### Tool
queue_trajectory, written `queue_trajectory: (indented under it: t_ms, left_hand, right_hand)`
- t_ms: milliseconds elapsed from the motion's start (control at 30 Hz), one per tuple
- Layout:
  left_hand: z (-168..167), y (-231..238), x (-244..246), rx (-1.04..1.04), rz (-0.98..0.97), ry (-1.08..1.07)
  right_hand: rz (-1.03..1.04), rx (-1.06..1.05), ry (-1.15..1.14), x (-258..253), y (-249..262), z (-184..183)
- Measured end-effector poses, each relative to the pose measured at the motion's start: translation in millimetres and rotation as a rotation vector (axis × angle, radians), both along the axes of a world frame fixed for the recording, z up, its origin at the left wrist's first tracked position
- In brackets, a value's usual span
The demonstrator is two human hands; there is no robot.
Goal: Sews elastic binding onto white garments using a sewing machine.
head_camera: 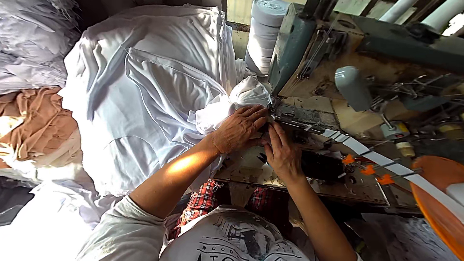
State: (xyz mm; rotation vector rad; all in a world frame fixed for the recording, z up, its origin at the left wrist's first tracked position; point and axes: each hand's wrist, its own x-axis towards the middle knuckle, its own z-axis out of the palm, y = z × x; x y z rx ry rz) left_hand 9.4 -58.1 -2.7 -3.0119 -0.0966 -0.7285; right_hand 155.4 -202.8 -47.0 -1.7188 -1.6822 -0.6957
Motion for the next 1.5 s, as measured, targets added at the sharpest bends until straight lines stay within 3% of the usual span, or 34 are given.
queue_trajectory:
  t_ms: [167,433,567,700,833,1033,1167,1300,1400,1500]
  left_hand:
    - [8,18,9,-0.054,0.009,0.066]
    - [7,16,10,-0.250,0.144,0.019]
    - [42,31,5,-0.498,0.101,-0.092]
    - [79,77,21,-0.463,0.225,-0.152]
    - [53,119,61,-0.525,0.187,0.095]
    - [23,131,46,-0.746,0.179,-0.180]
    - [25,121,24,-0.844,-0.051,-0.459]
    - [36,109,-1,-1.081,-0.271,-0.479]
    - [41,101,-25,-0.991,-0.223,-0.474]
    - [52,49,-49,-0.524,-0.044,-0.431]
  right_hand:
    - [-0.002,-0.018,0.108,-11,-15,-6]
    - [0.085,-0.008,0.213,-22,-56,-46]
    - [0.124,-0.035,0.212,-22,-56,-73]
    - [0.108,-0.025,0.161,-20,-52,-78]
    - [0.100,-0.053,0.160,-21,-51,-77]
    - [0.094,-0.050,0.161,-22,-52,-78]
    - [0.109,-0.033,0.163,-22,-50,-80]
    - [0.107,-0.036,0.172,-22,-51,-81]
    - [0.108,-0.027,0.178,-22,-50,-79]
    - [0.104,-0.030,0.188,-23,-51,-79]
